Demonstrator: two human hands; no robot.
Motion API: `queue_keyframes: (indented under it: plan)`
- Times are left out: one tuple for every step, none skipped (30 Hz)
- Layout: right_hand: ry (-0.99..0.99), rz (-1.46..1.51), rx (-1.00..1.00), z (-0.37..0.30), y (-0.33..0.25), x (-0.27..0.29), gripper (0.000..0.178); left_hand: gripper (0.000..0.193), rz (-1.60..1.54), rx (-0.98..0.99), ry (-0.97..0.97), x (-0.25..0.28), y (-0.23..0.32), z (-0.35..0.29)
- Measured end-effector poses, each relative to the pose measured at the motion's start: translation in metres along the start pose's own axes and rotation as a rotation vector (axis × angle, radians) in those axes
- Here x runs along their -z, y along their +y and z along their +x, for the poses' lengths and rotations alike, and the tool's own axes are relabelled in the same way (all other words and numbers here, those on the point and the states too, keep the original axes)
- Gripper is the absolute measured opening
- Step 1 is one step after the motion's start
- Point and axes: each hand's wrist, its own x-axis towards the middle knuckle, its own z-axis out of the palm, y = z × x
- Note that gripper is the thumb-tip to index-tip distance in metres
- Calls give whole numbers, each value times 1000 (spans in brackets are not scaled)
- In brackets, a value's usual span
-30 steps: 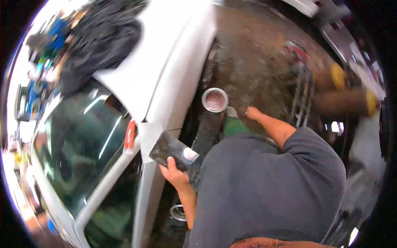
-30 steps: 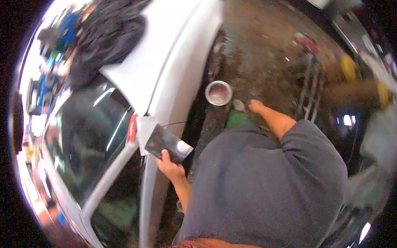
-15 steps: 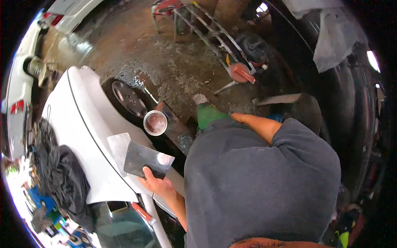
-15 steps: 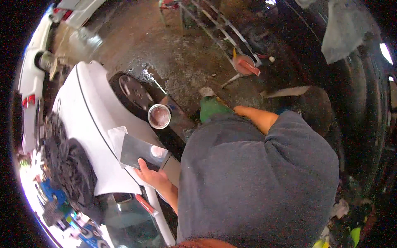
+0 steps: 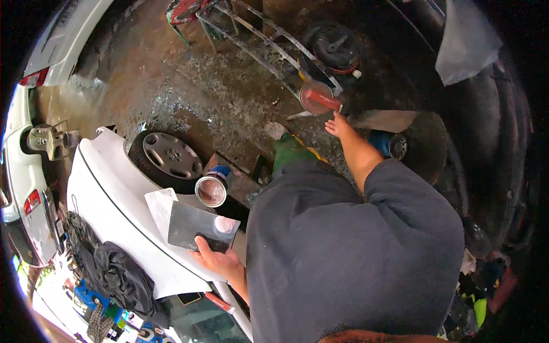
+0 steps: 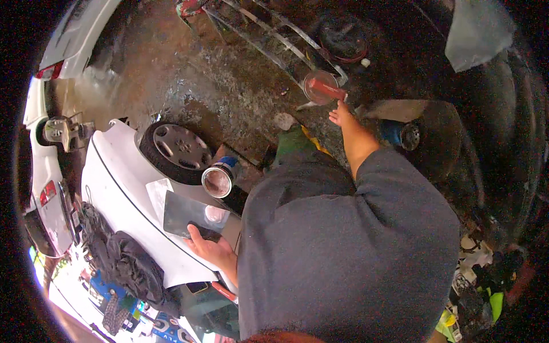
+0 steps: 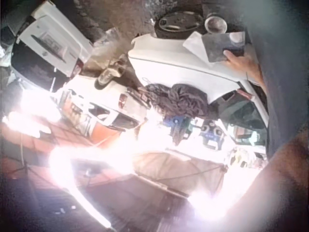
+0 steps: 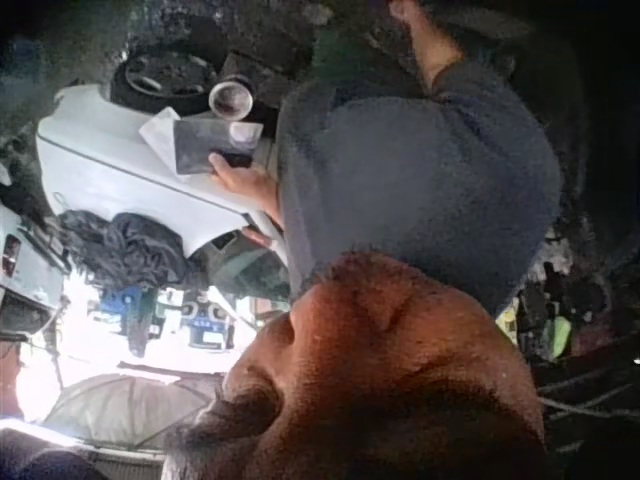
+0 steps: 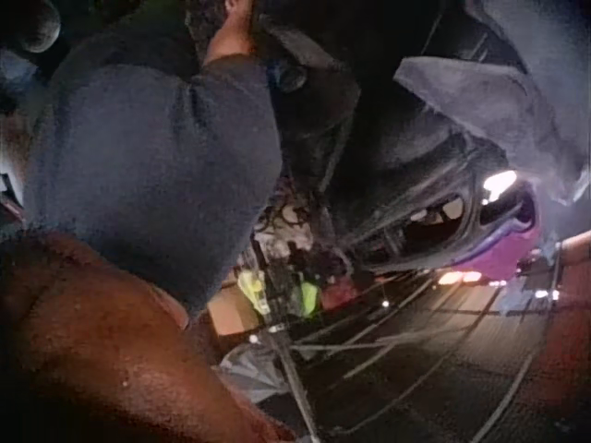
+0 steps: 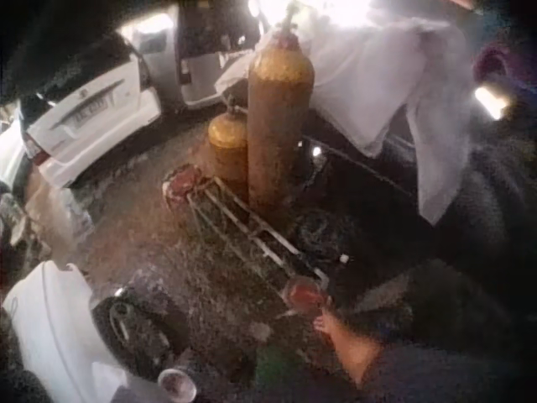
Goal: The person prepares and applies body filler to a white vehicle using spatulas, mixing the filler on a palette before spreading it over areas of the car body.
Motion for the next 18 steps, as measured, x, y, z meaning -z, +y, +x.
queue_keyframes:
  plan:
    - [7,-1,-17,5,-21,-15,57,45,9,30,21,-35,5,9]
    - [50,111,-66,11,-21,-16,58,45,21,62,54,-44,7,9]
    - [96,223,-114,16,-21,-16,60,45,41,66,67,-52,6,11]
    - [105,213,-133,21,-19,-16,60,45,53,45,28,-59,5,14]
    - [126,270,-153,27,-21,-21,58,45,53,23,-11,-66,3,19]
    - [148,329,-172,33,-22,-24,56,45,63,25,-2,-75,3,21]
    - [152,322,-182,39,-23,-26,56,45,87,42,2,-83,3,23]
    - [182,347,-189,46,-27,-29,50,45,104,56,4,-90,4,26]
    - [212,372,-196,53,-29,-31,45,45,108,55,11,-97,6,27]
    - [211,365,-202,59,-29,-30,45,46,129,79,9,-102,7,26]
    - [164,382,-166,70,-29,-26,41,48,140,100,5,-106,10,26]
    - [110,386,-129,77,-34,-33,36,48,129,95,22,-113,10,25]
    - [95,366,-126,81,-36,-38,36,48,134,88,15,-120,12,22]
    - [118,384,-139,78,-36,-38,32,49,142,78,2,-127,12,20]
    - [134,399,-144,74,-39,-38,27,49,120,66,21,-129,13,19]
    - [-66,393,-77,91,-39,-13,26,48,158,113,-100,-130,19,30]
    - [-298,353,-31,89,-42,-16,24,47,195,130,-184,-129,15,31]
    - [-470,308,-69,86,-51,-13,21,47,153,105,-150,-133,12,31]
